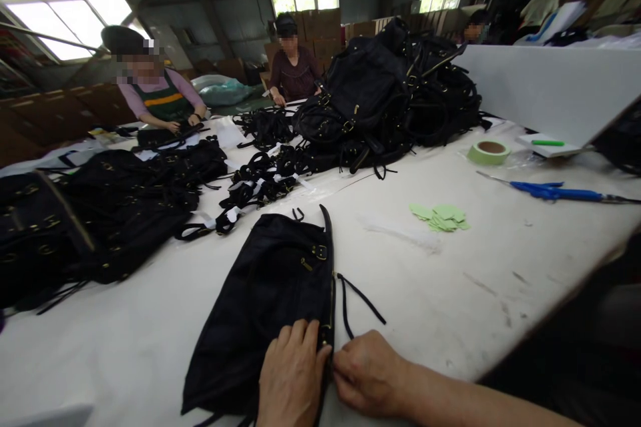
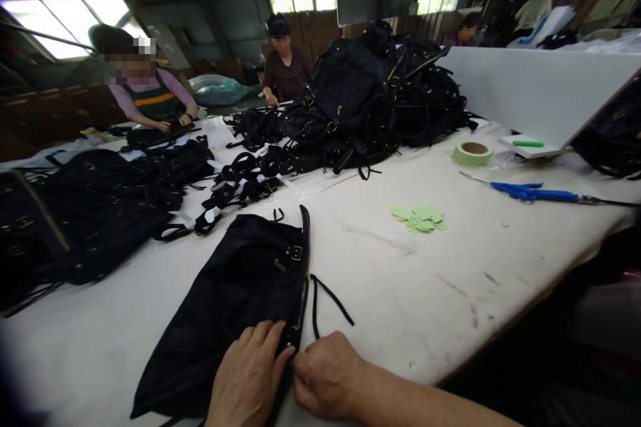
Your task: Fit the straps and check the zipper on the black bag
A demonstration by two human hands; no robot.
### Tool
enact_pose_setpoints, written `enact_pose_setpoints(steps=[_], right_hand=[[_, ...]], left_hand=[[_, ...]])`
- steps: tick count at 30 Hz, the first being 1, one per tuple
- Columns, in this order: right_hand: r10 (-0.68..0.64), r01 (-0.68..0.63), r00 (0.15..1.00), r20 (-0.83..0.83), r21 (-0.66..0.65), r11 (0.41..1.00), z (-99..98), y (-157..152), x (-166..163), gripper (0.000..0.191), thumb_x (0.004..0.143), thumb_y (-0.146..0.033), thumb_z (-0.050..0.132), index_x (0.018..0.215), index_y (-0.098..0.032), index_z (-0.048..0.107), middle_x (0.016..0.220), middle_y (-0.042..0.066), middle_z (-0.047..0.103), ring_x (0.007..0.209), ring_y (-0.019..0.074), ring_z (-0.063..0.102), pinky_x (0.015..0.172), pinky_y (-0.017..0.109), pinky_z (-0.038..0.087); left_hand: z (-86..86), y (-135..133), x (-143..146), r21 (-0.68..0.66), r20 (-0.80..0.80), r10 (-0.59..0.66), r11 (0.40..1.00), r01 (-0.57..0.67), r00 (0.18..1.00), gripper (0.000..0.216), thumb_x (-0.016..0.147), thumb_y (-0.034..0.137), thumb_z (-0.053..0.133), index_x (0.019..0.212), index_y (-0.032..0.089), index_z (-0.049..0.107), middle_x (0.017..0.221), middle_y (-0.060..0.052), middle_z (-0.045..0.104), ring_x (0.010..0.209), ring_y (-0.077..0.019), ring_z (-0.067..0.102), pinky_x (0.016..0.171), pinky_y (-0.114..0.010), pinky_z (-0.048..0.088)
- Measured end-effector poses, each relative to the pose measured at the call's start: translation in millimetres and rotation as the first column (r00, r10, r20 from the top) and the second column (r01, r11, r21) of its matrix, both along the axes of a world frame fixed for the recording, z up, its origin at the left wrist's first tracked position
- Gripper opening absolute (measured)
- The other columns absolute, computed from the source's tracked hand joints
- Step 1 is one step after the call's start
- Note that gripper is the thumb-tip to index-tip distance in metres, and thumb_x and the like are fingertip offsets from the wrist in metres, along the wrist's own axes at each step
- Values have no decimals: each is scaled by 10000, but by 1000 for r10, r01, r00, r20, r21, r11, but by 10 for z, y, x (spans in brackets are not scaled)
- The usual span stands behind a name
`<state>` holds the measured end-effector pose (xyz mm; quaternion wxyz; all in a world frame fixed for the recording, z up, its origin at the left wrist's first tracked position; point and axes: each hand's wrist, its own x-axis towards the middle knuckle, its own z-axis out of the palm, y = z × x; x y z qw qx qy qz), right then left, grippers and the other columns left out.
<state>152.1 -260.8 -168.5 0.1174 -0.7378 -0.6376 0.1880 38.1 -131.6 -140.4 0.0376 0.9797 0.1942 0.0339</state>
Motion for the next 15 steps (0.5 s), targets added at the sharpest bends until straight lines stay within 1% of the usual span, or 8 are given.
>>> enact_pose_setpoints(steps=[2, 4, 5, 8, 10, 11, 13, 15], right_hand=[[-31, 32, 999, 26, -47, 998, 59, 20, 23, 188, 803, -302, 461, 725, -189, 589, 696, 48, 691, 575, 181, 624, 495, 256, 317], [-50, 53, 998, 45, -70, 996, 109, 40, 42, 208, 804, -318, 463, 715, -188, 600, 687, 56, 692, 565, 185, 621, 491, 259, 310], [-55, 59, 997, 50, -71, 996, 123, 49, 51, 215, 805, -325, 463, 712, -189, 602, 682, 57, 691, 559, 185, 618, 488, 262, 303], [-71, 75, 996, 62, -63, 995, 125, 69, 91, 235, 820, -327, 445, 697, -194, 596, 675, 52, 687, 551, 179, 607, 481, 277, 264], [-65, 68, 996, 66, -44, 997, 112, 74, 130, 227, 823, -316, 440, 698, -194, 585, 679, 48, 686, 549, 171, 600, 480, 289, 229], [-53, 55, 996, 66, -32, 998, 106, 73, 151, 216, 819, -310, 444, 697, -192, 577, 677, 45, 684, 547, 165, 595, 482, 295, 214], [-23, 24, 999, 47, -5, 1000, 98, 62, 183, 196, 812, -300, 451, 688, -189, 555, 664, 37, 676, 539, 151, 583, 486, 300, 199], [2, -2, 1000, 6, 23, 1000, 93, 44, 191, 187, 810, -288, 452, 673, -187, 531, 652, 25, 666, 544, 137, 577, 488, 295, 208]], left_hand=[[-50, 80, 27, -92, -67, -16, 996, 10, 998, 149, 909, 213, 472, 956, 235, 612, 889, -14, 635, 825, -217, 586, 730, -367, 436], [-117, 212, -53, -158, -67, -30, 987, 19, 997, 197, 932, 196, 417, 845, 226, 592, 819, -4, 607, 776, -195, 573, 718, -354, 421], [-150, 285, -118, -162, -53, -18, 987, 10, 998, 220, 939, 196, 399, 816, 220, 580, 792, -2, 596, 755, -187, 570, 707, -345, 418], [-225, 434, -322, -74, 0, 22, 997, -22, 1000, 206, 940, 216, 413, 804, 216, 567, 729, 6, 569, 695, -181, 558, 674, -332, 413], [-252, 406, -420, 26, 73, 25, 999, -27, 997, 145, 932, 199, 433, 900, 212, 574, 792, -5, 593, 734, -182, 568, 706, -334, 418], [-261, 349, -452, 89, 129, 18, 996, -29, 991, 128, 926, 201, 450, 970, 201, 570, 855, -23, 610, 780, -188, 575, 738, -340, 419], [-279, 178, -487, 184, 223, -27, 983, -15, 975, 193, 901, 253, 515, 1074, 174, 552, 973, -66, 624, 872, -207, 578, 809, -356, 412], [-292, -14, -492, 198, 233, -78, 980, 31, 969, 327, 827, 375, 620, 1078, 174, 559, 1014, -87, 632, 922, -240, 572, 857, -387, 400]])
